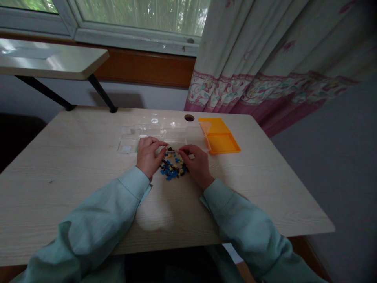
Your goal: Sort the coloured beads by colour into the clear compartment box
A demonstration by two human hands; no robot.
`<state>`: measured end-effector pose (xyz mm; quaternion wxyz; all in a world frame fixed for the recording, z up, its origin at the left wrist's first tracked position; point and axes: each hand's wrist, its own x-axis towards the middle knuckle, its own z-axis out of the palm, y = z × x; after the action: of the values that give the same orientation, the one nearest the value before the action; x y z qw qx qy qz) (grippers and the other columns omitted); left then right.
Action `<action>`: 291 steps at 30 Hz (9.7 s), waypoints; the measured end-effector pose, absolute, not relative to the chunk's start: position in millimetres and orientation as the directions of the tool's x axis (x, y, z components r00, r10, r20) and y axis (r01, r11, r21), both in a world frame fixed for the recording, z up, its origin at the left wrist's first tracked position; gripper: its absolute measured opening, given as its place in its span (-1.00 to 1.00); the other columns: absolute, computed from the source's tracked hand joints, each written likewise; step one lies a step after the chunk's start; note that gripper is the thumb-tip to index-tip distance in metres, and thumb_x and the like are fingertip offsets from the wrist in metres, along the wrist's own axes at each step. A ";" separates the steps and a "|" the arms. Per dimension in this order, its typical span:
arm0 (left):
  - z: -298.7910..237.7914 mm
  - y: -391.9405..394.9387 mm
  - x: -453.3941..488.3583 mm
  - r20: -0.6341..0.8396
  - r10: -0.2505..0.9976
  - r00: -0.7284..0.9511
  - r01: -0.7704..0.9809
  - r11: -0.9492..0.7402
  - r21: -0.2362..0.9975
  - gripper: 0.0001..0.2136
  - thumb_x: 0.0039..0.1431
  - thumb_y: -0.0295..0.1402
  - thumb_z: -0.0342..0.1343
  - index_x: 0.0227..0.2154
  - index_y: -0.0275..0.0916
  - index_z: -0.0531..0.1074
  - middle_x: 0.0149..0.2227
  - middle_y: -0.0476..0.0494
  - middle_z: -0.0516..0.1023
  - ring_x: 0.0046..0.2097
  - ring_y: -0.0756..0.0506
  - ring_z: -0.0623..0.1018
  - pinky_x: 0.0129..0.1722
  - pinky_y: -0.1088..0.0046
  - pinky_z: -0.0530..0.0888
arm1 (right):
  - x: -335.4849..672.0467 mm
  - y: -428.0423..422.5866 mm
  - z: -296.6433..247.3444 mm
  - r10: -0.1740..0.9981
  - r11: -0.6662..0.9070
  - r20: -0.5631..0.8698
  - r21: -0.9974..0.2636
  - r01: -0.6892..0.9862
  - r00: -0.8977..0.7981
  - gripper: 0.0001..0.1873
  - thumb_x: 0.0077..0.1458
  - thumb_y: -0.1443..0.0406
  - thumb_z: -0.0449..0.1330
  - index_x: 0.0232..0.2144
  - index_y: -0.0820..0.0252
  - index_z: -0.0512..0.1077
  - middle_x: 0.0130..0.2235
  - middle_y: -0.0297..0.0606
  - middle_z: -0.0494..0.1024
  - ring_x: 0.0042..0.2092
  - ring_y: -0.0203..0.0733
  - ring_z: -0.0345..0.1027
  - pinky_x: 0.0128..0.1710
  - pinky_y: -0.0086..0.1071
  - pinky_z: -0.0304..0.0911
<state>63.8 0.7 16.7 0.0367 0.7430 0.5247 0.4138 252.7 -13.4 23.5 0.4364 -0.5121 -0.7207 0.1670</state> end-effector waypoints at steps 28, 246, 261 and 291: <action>16.9 -0.2 66.3 0.612 0.699 0.371 0.616 -0.678 0.401 -0.82 0.12 -0.23 0.16 -0.23 -0.15 0.49 -0.28 -0.09 0.46 -0.16 -0.11 0.39 -0.12 0.28 0.32 | 248.5 -13.9 24.6 0.850 0.494 0.486 -0.606 0.623 -0.202 -0.79 0.16 0.19 0.14 -0.44 0.17 0.45 -0.44 -0.30 0.46 -0.35 -0.23 0.29 -0.29 -0.35 0.18; 17.8 -1.1 66.0 0.625 0.693 0.359 0.614 -0.680 0.401 -0.79 0.11 -0.25 0.17 -0.18 -0.13 0.50 -0.26 -0.10 0.45 -0.15 -0.11 0.38 -0.10 0.27 0.33 | 246.2 -15.2 25.2 0.877 0.456 0.458 -0.695 0.556 -0.147 -0.78 0.14 0.17 0.16 -0.41 0.19 0.48 -0.46 -0.33 0.42 -0.41 -0.30 0.24 -0.36 -0.42 0.16; 19.4 -0.6 66.3 0.679 0.676 0.288 0.636 -0.665 0.391 -0.86 0.14 -0.26 0.15 -0.27 -0.13 0.53 -0.36 -0.07 0.46 -0.21 -0.08 0.40 -0.16 0.32 0.34 | 244.8 -16.9 27.2 0.857 0.509 0.469 -0.706 0.493 -0.214 -0.71 0.22 0.19 0.04 -0.37 0.19 0.50 -0.47 -0.30 0.40 -0.37 -0.27 0.27 -0.32 -0.39 0.19; 16.4 2.8 63.3 0.606 0.789 0.097 0.765 -0.449 0.462 -0.83 0.18 -0.20 0.09 -0.34 -0.16 0.50 -0.33 -0.11 0.44 -0.17 -0.14 0.36 -0.10 0.24 0.29 | 245.0 -15.1 16.3 0.672 0.741 0.409 -0.383 0.552 -0.617 -0.89 0.08 0.25 0.23 -0.33 0.08 0.55 -0.23 -0.26 0.48 -0.18 -0.19 0.24 -0.14 -0.28 0.14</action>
<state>63.3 2.8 16.4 0.0145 0.7405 0.5248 0.4195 245.0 -15.1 16.3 0.2716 -0.3428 -0.8925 0.1105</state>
